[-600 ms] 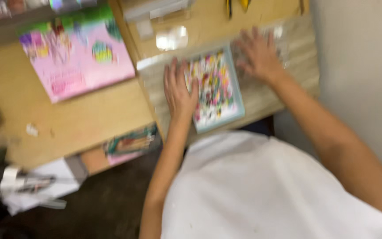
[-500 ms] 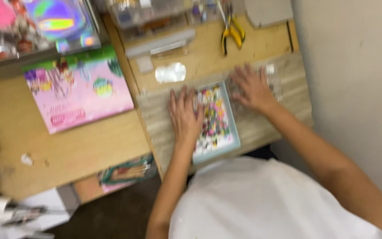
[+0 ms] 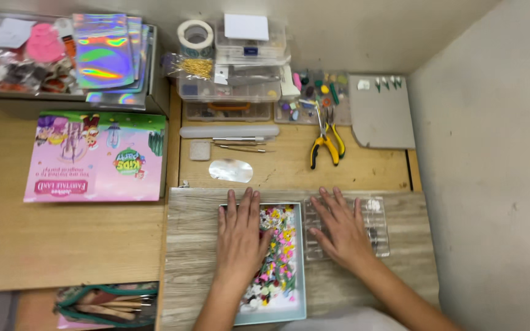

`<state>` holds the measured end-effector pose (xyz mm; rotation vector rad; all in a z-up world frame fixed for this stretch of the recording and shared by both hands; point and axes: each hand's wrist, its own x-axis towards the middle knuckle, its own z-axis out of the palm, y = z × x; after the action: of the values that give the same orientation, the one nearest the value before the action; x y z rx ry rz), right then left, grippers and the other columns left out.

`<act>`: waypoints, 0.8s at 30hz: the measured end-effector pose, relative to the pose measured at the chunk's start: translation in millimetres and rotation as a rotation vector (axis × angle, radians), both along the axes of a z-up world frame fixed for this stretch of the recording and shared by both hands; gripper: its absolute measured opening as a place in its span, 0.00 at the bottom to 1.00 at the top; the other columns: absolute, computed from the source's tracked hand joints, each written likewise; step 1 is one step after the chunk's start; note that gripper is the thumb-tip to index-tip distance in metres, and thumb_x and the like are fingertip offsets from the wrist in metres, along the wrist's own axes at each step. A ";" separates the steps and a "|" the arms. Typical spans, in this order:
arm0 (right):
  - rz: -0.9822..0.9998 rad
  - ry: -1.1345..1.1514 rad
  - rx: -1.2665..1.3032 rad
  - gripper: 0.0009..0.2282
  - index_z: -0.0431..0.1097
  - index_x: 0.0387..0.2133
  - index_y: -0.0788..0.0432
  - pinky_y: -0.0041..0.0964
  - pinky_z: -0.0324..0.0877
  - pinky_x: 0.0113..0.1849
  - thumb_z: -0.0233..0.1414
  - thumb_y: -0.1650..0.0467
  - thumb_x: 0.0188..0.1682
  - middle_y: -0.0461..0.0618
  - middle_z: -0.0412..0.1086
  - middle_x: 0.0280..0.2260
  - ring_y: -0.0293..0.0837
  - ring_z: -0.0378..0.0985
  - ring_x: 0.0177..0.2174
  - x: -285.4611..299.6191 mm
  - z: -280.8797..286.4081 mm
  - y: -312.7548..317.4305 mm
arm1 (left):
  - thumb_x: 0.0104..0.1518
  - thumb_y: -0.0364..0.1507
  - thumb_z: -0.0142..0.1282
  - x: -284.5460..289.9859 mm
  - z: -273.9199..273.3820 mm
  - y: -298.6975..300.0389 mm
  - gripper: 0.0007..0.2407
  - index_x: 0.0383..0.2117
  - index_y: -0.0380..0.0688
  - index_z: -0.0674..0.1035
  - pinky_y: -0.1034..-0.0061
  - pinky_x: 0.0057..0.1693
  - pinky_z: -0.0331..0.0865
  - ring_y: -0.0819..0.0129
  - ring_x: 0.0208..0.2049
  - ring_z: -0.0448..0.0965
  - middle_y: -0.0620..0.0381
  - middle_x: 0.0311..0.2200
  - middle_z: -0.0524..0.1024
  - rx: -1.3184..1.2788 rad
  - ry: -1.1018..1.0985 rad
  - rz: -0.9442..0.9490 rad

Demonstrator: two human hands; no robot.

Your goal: The person sorts small colorful plastic decorations from a light blue tray into compartments of a clear plastic organizer. They pick up individual items by hand and place them into specific sections, gradually filling the organizer.

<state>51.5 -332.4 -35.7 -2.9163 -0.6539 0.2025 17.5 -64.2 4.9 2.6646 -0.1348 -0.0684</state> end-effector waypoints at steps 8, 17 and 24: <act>0.069 -0.046 0.057 0.29 0.48 0.72 0.42 0.74 0.40 0.62 0.39 0.53 0.57 0.46 0.41 0.73 0.56 0.38 0.71 3.7 4.5 1.8 | 0.57 0.43 0.57 -5.8 -5.8 -7.8 0.36 0.72 0.49 0.56 0.35 0.69 0.41 0.36 0.73 0.41 0.47 0.72 0.50 0.076 -0.066 -0.001; 0.122 -0.169 0.173 0.28 0.53 0.71 0.51 0.74 0.47 0.62 0.41 0.55 0.59 0.53 0.48 0.72 0.60 0.45 0.70 -0.6 -4.5 -1.4 | 0.62 0.52 0.43 -43.1 6.9 -50.6 0.34 0.71 0.46 0.59 0.36 0.70 0.42 0.40 0.74 0.41 0.45 0.74 0.46 0.162 0.012 -0.015; 0.114 -0.138 0.144 0.29 0.51 0.71 0.49 0.71 0.45 0.62 0.41 0.54 0.58 0.50 0.45 0.73 0.58 0.42 0.70 5.3 -0.6 -1.2 | 0.60 0.58 0.42 -63.9 -1.0 -63.1 0.37 0.69 0.44 0.62 0.31 0.68 0.44 0.33 0.73 0.44 0.40 0.73 0.50 0.044 0.096 -0.095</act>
<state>56.8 -333.6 -36.3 -2.7751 -0.8208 -0.0333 -46.3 -127.3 3.9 2.6915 -0.2304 -0.2322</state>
